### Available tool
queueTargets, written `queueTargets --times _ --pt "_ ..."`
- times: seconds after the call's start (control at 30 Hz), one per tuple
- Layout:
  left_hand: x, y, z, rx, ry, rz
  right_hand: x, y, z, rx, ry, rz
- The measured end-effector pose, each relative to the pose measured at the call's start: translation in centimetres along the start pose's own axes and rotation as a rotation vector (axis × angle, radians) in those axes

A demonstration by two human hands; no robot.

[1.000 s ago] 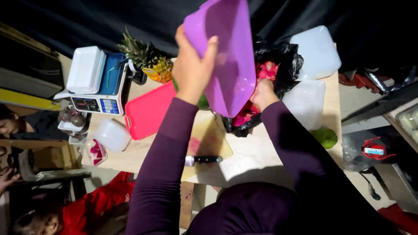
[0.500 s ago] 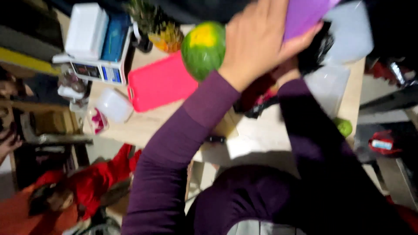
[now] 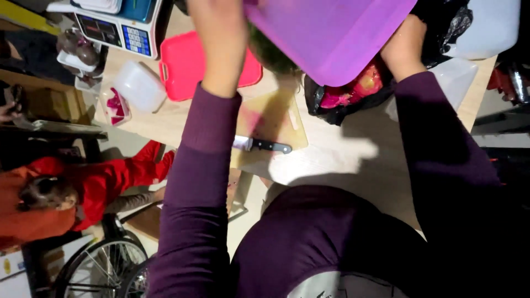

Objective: Cutting a whole watermelon into two halves using a large kitchen knife on a wooden cutting board.

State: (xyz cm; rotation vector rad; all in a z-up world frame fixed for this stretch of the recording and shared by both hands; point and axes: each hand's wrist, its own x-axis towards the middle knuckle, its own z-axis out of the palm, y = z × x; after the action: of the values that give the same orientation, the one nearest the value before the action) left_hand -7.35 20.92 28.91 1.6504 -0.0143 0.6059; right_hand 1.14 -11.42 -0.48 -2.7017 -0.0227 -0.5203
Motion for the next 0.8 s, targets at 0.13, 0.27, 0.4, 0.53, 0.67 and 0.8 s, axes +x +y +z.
queueTargets --times 0.13,0.27,0.4,0.53,0.67,0.8 --pt "-2.8 -0.1 -6.8 -0.376 0.112 -0.408 -1.2 -2.0 -4.4 0.327 -0.068 0.026" --pt "-9.0 -1.7 -11.8 -0.586 0.213 -0.603 -1.3 -1.5 -3.7 0.001 -0.212 -0.198" --pt "-16.9 -5.3 -15.9 -0.417 0.268 -0.706 -1.4 -3.8 -7.7 -0.143 0.223 -0.343" --pt "-23.6 -9.5 -17.8 -0.497 0.365 -0.901 -1.9 -4.0 -8.0 0.057 -0.135 -0.407" --pt "-26.0 -8.6 -17.0 -0.287 0.381 -0.983 -1.0 -1.4 -5.3 0.072 0.111 -0.484" --pt "-28.0 -8.3 -16.5 -0.23 0.229 -0.977 -2.4 -3.0 -5.8 -0.289 0.062 -0.414"
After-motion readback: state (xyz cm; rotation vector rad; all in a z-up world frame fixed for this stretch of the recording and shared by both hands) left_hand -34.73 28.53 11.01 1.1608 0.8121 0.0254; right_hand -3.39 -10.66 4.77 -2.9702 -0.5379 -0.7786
